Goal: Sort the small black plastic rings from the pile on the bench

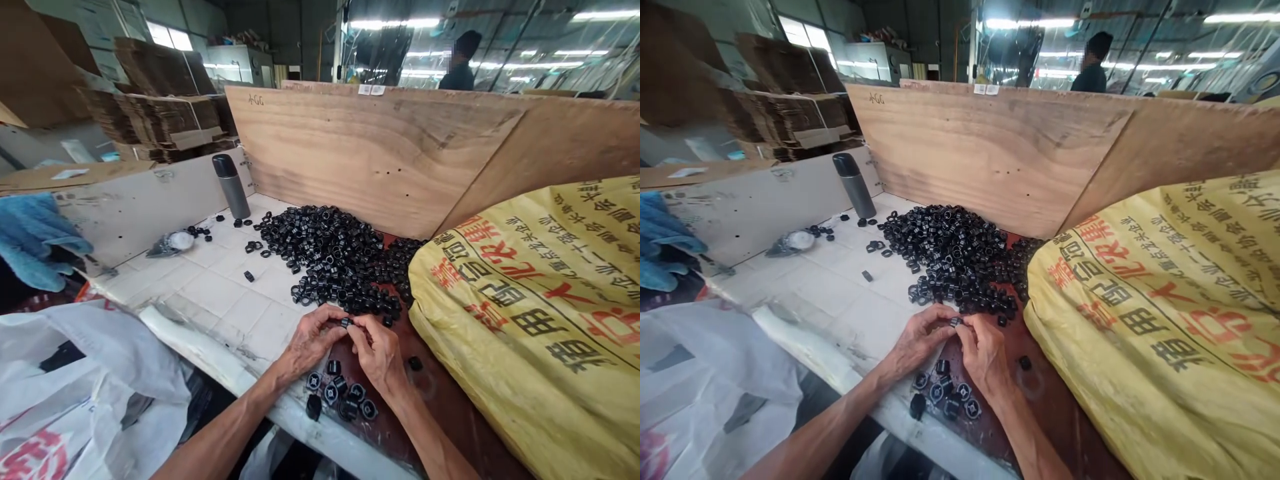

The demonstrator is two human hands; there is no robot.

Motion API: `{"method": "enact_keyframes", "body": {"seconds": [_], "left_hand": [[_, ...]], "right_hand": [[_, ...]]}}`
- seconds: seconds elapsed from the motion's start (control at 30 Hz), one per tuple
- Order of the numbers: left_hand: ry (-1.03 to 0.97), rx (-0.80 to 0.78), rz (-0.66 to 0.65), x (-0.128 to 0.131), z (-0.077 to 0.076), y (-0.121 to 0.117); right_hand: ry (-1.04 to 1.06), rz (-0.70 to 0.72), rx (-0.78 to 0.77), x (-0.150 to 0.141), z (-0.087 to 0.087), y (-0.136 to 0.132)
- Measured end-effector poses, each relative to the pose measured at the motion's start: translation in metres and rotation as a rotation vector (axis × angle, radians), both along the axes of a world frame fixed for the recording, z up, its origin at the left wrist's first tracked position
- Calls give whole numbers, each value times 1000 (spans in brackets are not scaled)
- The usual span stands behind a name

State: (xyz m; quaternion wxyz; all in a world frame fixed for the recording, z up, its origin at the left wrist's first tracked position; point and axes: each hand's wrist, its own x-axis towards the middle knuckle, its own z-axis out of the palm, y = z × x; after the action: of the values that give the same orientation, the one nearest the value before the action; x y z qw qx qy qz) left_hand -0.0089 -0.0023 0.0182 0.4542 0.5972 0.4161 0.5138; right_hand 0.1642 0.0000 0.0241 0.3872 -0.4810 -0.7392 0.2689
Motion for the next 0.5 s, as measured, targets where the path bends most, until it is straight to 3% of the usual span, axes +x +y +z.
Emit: {"method": "enact_keyframes", "body": {"seconds": [0.17, 0.33, 0.5], "left_hand": [[-104, -149, -51, 1, 3, 0], [-85, -129, -51, 2, 2, 1], [-31, -208, -42, 2, 6, 0]], "right_hand": [[34, 8, 26, -2, 1, 0], [107, -38, -116, -3, 5, -2], [163, -27, -117, -4, 9, -6]]}}
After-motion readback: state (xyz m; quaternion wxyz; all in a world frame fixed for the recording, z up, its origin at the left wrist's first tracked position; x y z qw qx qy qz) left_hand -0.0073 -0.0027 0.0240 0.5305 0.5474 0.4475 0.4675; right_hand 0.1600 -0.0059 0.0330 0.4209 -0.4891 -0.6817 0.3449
